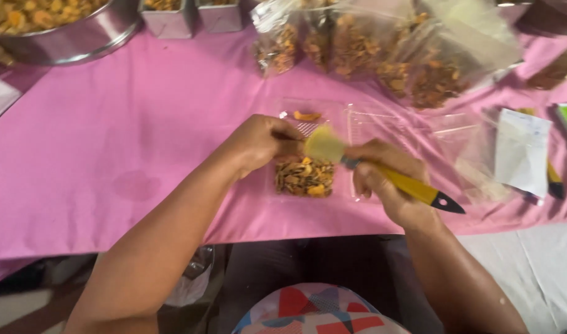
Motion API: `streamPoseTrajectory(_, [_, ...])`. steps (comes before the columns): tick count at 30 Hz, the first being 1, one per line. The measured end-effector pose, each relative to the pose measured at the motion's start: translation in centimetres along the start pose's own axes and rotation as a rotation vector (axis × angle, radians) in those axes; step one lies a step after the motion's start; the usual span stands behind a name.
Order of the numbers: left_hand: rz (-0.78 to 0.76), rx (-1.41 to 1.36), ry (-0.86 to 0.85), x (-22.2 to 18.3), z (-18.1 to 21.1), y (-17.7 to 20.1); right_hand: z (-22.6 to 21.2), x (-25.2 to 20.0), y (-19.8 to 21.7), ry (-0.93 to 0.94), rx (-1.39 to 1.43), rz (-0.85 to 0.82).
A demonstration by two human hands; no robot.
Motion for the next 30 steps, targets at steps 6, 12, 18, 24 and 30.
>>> streamPoseTrajectory(6, [-0.051, 0.121, -0.142, -0.3, 1.3, -0.1, 3.7, -0.4, 0.7, 0.094, 0.033, 0.080])
streamPoseTrajectory(12, [0.350, 0.819, -0.333, 7.2, 0.1, 0.3, 2.5, -2.3, 2.8, 0.158, -0.423, 0.017])
streamPoseTrajectory(18, [0.428, 1.289, -0.504, 9.9, 1.1, -1.2, 6.4, -3.9, 5.2, 0.255, -0.775, -0.233])
streamPoseTrajectory(24, [0.320, 1.526, -0.405, 7.1, 2.2, -2.8, 7.5, -2.8, 6.8, 0.236, -0.718, -0.298])
streamPoseTrajectory(30, [0.014, 1.459, -0.481, 1.7, 1.5, -3.4, 5.3, -3.6, 7.9, 0.316, -0.803, -0.182])
Point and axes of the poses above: each hand's wrist, its own x-axis towards the middle knuckle, its own y-axis out of the back of the hand, z = x × y, the point moved 3 cm from there along x, towards the middle knuckle, and after that the axes turned 8 degrees about y, right-handed, at the moved point
